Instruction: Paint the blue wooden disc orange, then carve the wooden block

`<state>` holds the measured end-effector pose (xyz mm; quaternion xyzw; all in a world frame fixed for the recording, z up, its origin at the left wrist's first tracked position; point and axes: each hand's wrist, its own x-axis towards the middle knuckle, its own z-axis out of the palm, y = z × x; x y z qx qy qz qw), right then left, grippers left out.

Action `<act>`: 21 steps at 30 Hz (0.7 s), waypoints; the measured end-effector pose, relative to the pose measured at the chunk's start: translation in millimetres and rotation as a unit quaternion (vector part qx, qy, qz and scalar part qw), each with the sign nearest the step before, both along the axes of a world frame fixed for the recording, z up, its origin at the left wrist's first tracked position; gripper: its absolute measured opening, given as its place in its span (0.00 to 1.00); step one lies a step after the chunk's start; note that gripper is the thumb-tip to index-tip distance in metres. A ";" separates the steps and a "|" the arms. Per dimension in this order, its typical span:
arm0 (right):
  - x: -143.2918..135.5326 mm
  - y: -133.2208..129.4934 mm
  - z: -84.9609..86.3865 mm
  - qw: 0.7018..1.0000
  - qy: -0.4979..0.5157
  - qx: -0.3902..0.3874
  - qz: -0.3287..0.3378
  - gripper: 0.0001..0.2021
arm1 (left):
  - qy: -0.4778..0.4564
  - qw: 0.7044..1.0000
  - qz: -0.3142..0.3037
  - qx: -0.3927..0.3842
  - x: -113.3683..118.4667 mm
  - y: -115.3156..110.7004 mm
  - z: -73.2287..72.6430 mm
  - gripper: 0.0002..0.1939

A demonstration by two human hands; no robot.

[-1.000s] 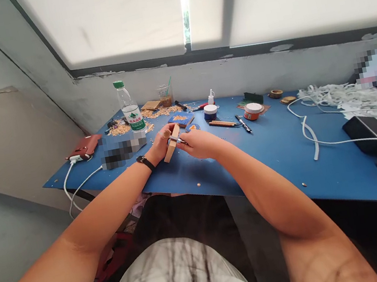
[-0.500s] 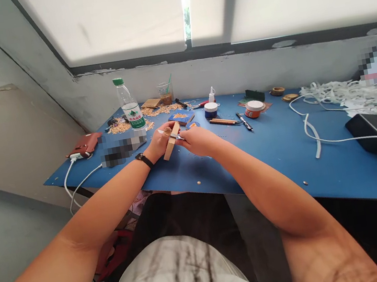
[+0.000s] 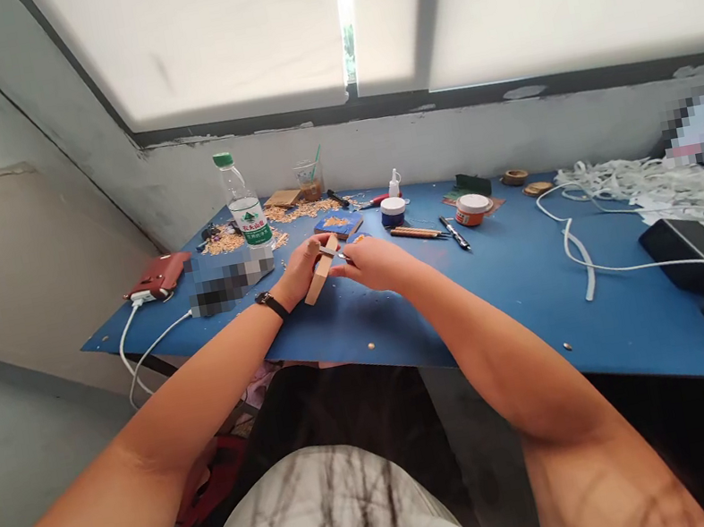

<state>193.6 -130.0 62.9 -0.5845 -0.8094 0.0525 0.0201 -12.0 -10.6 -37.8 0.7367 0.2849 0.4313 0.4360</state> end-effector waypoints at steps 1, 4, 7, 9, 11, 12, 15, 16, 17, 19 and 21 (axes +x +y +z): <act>0.6 -0.1 -0.5 1.000 0.004 -0.002 0.008 0.24 | -0.008 1.000 -0.014 -0.010 -0.3 -0.9 -0.8 0.59; 2.9 2.1 -4.7 1.000 0.015 -0.003 0.020 0.22 | -0.034 0.997 -0.043 -0.049 0.4 -2.1 -3.3 0.56; 5.0 7.0 -11.7 0.999 0.028 -0.006 0.016 0.22 | -0.050 0.994 -0.038 -0.087 3.1 -1.2 -4.0 0.47; 5.2 9.6 -15.8 0.999 0.037 -0.002 0.013 0.23 | -0.053 0.993 -0.019 -0.105 4.7 -0.1 -3.4 0.38; 3.8 10.2 -18.0 0.999 0.041 0.005 0.012 0.23 | -0.059 0.991 -0.007 -0.121 5.6 0.9 -2.7 0.29; 2.7 9.7 -18.2 0.999 0.040 0.006 0.010 0.23 | -0.063 0.990 -0.006 -0.129 5.8 1.4 -2.4 0.26; -1.1 5.8 -15.8 0.999 0.032 -0.002 0.010 0.24 | -0.073 0.985 -0.015 -0.154 7.3 2.1 -2.0 0.23; -2.1 4.3 -14.7 1.000 0.028 -0.006 0.011 0.24 | -0.074 0.984 -0.016 -0.160 8.3 2.2 -2.1 0.23; -2.9 2.9 -13.8 1.000 0.027 -0.010 0.012 0.24 | -0.074 0.984 -0.014 -0.165 9.4 2.1 -2.2 0.24; -3.5 1.0 -12.8 0.999 0.031 -0.014 0.014 0.24 | -0.073 0.983 -0.006 -0.169 11.7 1.8 -2.8 0.26; -3.3 0.2 -13.4 0.999 0.042 -0.017 0.015 0.24 | -0.072 0.983 0.005 -0.169 13.2 1.3 -3.3 0.30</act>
